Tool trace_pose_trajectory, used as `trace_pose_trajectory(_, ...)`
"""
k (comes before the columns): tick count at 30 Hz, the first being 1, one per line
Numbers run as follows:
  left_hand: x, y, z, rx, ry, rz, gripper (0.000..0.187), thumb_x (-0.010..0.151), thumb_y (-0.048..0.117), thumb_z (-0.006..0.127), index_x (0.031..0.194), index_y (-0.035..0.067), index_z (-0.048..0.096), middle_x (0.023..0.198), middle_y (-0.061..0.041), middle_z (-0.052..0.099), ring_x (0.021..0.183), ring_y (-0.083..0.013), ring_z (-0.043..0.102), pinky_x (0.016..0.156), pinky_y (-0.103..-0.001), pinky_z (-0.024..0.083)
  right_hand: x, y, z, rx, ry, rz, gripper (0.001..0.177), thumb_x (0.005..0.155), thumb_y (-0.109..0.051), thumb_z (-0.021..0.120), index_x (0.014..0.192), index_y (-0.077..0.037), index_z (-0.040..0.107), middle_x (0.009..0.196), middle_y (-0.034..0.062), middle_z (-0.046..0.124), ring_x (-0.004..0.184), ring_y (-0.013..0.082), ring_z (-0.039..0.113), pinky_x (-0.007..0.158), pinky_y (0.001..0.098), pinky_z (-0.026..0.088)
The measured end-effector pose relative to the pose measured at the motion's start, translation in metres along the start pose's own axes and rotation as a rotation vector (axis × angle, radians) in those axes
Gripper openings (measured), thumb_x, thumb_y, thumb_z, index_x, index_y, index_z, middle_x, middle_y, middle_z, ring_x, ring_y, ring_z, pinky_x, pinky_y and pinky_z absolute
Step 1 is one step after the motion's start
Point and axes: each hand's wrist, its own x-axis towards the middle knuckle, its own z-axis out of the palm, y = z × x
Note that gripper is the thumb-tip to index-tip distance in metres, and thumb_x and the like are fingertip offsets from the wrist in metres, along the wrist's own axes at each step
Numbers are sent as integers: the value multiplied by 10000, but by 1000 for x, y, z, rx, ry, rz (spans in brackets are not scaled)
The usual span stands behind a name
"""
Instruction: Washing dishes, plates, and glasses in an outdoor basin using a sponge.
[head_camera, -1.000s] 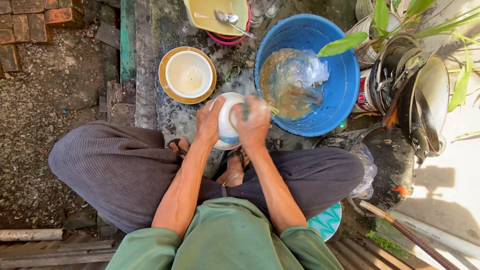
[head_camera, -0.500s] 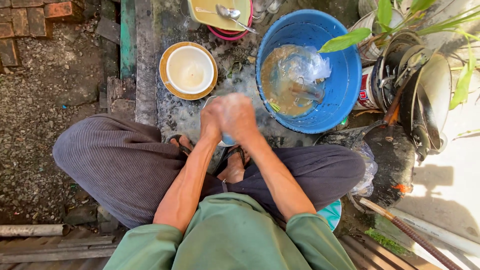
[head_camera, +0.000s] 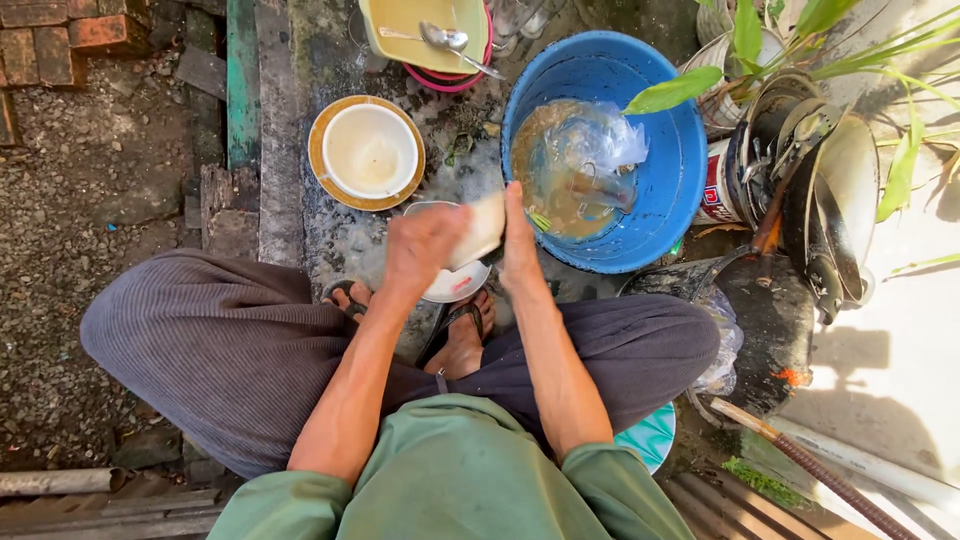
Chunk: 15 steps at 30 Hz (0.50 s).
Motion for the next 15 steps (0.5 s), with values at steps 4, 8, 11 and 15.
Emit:
trace_pose_trajectory(4, -3, 11, -1, 574, -38, 480, 361, 929, 366, 806, 718, 100, 683, 683, -34, 660, 687, -192, 632, 614, -375, 481, -7, -40, 30, 113, -125, 300, 524, 869, -388, 706, 1191, 17, 625, 1090, 122, 713, 1013, 268, 665, 874, 413, 569)
trace_pose_trajectory(8, 7, 12, -5, 631, 158, 626, 248, 789, 333, 847, 819, 124, 718, 767, -16, 688, 852, -254, 644, 785, -463, 480, 28, -23, 44, -306, 67, 282, 767, 691, -147, 713, 1392, -46, 420, 1104, 94, 661, 1010, 245, 670, 816, 412, 601)
trace_pose_trajectory(11, 17, 12, -13, 568, 343, 656, 336, 804, 304, 843, 1029, 96, 704, 977, -57, 695, 1045, -300, 619, 941, -499, 458, 79, 17, 47, -351, 1, 109, 794, 725, -175, 745, 1415, 64, 433, 1078, 167, 680, 939, 261, 698, 789, 359, 614)
trace_pose_trajectory(15, 24, -1, -16, 467, 399, 498, 366, 950, 165, 812, 1242, 32, 637, 1169, -140, 667, 1127, -334, 608, 995, -452, 484, 151, 84, 58, -258, 68, -68, 729, 765, -209, 784, 1369, 93, 509, 1037, 192, 700, 855, 246, 666, 721, 379, 565)
